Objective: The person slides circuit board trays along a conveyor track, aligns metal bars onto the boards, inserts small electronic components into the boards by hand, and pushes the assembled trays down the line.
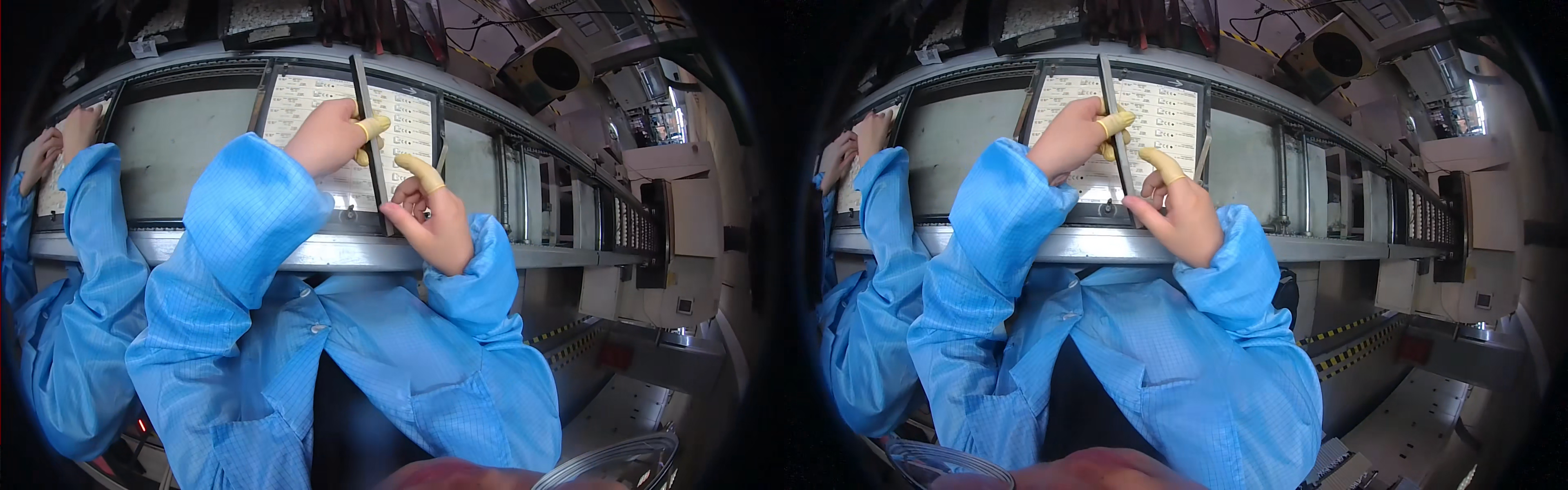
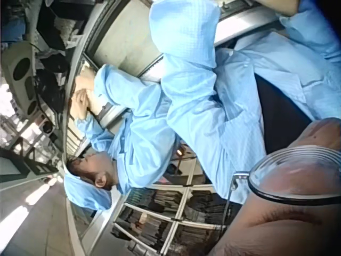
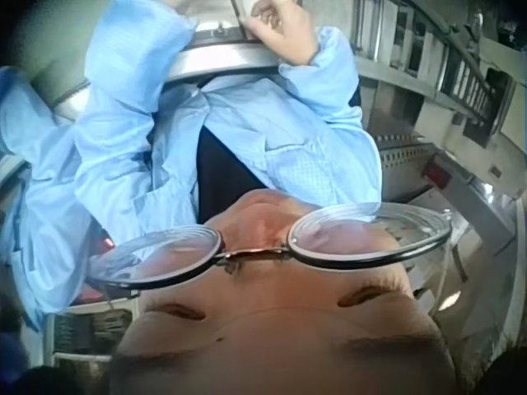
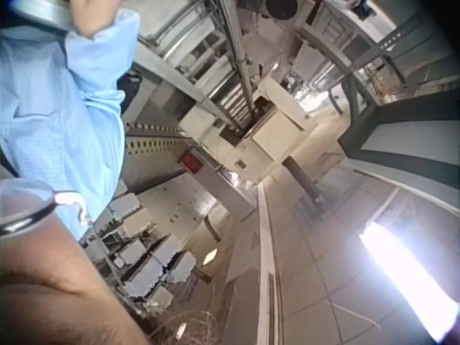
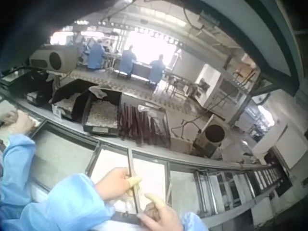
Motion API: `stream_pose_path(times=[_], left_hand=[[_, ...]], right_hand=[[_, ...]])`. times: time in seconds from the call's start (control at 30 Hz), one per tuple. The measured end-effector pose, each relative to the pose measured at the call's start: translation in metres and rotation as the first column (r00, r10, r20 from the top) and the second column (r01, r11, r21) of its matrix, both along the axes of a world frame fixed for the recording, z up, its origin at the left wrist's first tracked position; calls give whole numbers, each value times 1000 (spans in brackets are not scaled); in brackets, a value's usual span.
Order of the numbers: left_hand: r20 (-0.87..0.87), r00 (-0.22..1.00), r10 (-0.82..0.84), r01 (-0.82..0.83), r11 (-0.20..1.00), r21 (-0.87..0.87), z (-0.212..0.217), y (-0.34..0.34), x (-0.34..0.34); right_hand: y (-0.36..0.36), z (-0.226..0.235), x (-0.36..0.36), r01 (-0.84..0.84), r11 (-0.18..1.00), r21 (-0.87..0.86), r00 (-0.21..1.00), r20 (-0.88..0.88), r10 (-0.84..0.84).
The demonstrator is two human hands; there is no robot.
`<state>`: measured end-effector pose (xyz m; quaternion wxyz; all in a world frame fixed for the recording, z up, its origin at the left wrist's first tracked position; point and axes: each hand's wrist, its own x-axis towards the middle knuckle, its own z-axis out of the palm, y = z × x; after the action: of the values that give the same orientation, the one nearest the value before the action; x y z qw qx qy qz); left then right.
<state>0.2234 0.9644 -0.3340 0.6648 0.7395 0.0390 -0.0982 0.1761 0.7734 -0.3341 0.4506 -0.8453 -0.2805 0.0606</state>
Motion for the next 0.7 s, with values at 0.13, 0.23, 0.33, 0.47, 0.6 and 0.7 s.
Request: stream_pose_path(times=[0.13, 0.23, 0.33, 0.47, 0.6, 0.7], left_hand=[[-9, 1000, -17, 17, 1000, -12, 2, -11, 4], [73, 997, -19, 7, 986, 168, -3, -14, 11], [258, 966, -4, -150, 806, 573, -16, -11, 14], [388, 872, -299, -149, 591, 793, -36, -4, 17], [362, 815, -452, -101, 504, 858, -58, -6, 17], [318, 823, -471, -48, 499, 865, -60, -7, 20]], right_hand=[[12, -11, -5, 133, 991, -10, 989, 59, -132], [6, -16, 1, 178, 984, 3, 980, 86, -178], [3, -27, 8, 238, 971, 1, 959, 158, -235], [3, -49, 17, 371, 902, -220, 910, 278, -307], [15, -59, 24, 422, 849, -317, 877, 378, -296], [21, -65, 27, 435, 809, -396, 873, 405, -271]])
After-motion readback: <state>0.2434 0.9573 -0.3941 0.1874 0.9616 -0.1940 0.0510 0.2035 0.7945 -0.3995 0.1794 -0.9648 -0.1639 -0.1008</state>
